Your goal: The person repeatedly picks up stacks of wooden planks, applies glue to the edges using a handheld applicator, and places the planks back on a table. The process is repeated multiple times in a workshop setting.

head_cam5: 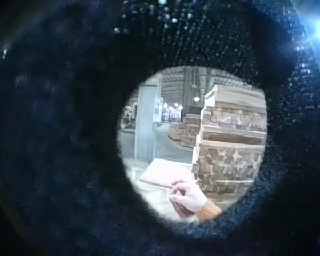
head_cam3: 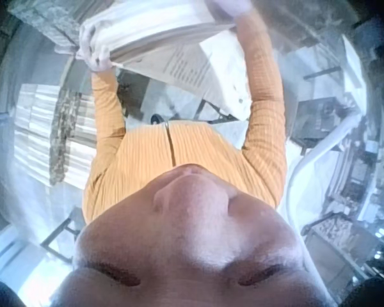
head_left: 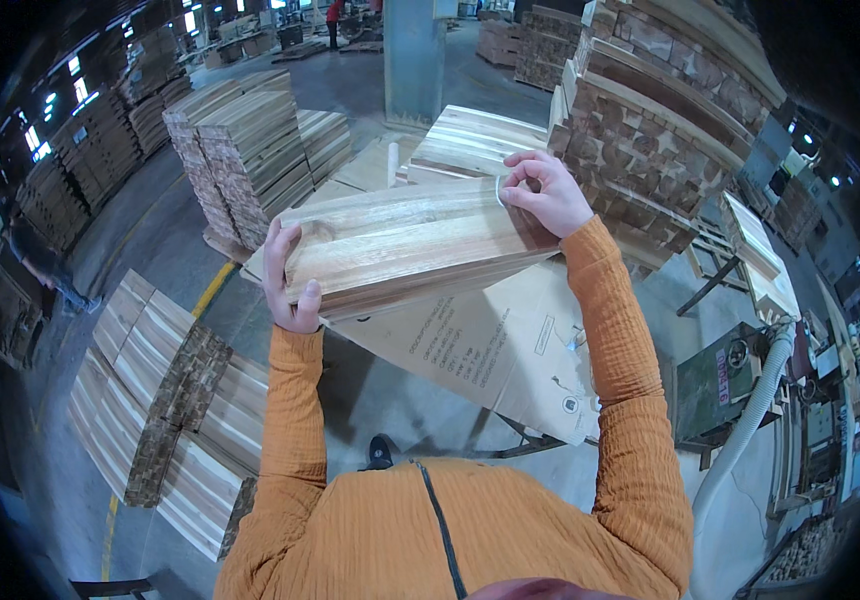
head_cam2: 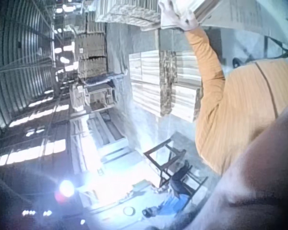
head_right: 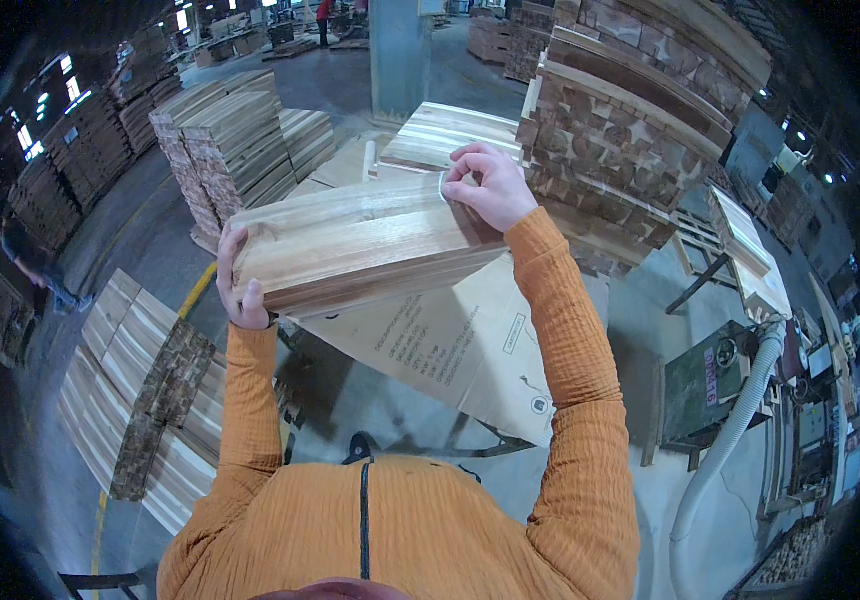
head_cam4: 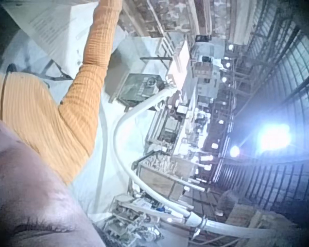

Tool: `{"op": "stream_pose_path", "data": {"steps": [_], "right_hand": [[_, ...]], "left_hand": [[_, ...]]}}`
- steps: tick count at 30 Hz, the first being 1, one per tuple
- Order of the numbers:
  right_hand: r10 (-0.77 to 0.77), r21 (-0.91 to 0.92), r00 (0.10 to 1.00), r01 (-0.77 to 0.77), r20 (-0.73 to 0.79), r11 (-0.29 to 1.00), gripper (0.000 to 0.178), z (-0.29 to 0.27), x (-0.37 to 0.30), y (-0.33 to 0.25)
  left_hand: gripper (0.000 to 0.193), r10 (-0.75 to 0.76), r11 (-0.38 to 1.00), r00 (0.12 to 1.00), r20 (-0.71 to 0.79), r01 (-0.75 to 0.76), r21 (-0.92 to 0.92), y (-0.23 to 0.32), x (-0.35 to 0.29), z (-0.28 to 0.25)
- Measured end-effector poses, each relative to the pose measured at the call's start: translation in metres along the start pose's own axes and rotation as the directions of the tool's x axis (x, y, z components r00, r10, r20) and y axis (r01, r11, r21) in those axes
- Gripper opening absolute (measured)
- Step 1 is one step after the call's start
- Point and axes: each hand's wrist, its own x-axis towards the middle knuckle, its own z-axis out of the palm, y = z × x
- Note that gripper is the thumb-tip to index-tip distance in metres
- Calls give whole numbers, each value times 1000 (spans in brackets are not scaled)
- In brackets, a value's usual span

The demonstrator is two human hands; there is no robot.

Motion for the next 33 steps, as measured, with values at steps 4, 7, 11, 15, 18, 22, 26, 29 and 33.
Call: {"op": "stream_pose_path", "data": {"steps": [4,7,11,15,18,22,26,29,33], "right_hand": [[154,108,980,-168,125,980,16,-6,10,-5],[211,180,957,-248,198,952,13,-7,9,-4],[13,173,997,-28,82,985,15,-8,-1,2],[94,303,993,-111,72,947,14,-6,-5,5],[98,245,994,-108,54,963,14,-3,0,0],[67,55,997,-65,-25,996,15,3,5,-2],[75,129,997,-73,-10,989,15,5,9,5],[101,293,994,-110,46,950,13,2,8,11],[251,428,952,-304,175,851,15,-5,6,13]], "left_hand": [[65,-34,999,999,-16,34,-28,3,-1,2],[65,-50,997,998,-24,49,-52,4,-2,2],[66,-40,998,999,-26,39,-41,2,-2,2],[65,-19,1000,1000,-17,18,-19,2,-2,3],[65,-31,999,999,-29,30,-30,2,-2,3],[64,-44,998,999,-29,43,-44,-1,-1,2],[63,-25,1000,999,-22,24,-18,-3,1,3],[63,-37,998,998,-43,34,-54,-2,3,6],[63,-37,999,999,-38,35,-42,-3,3,5]]}}
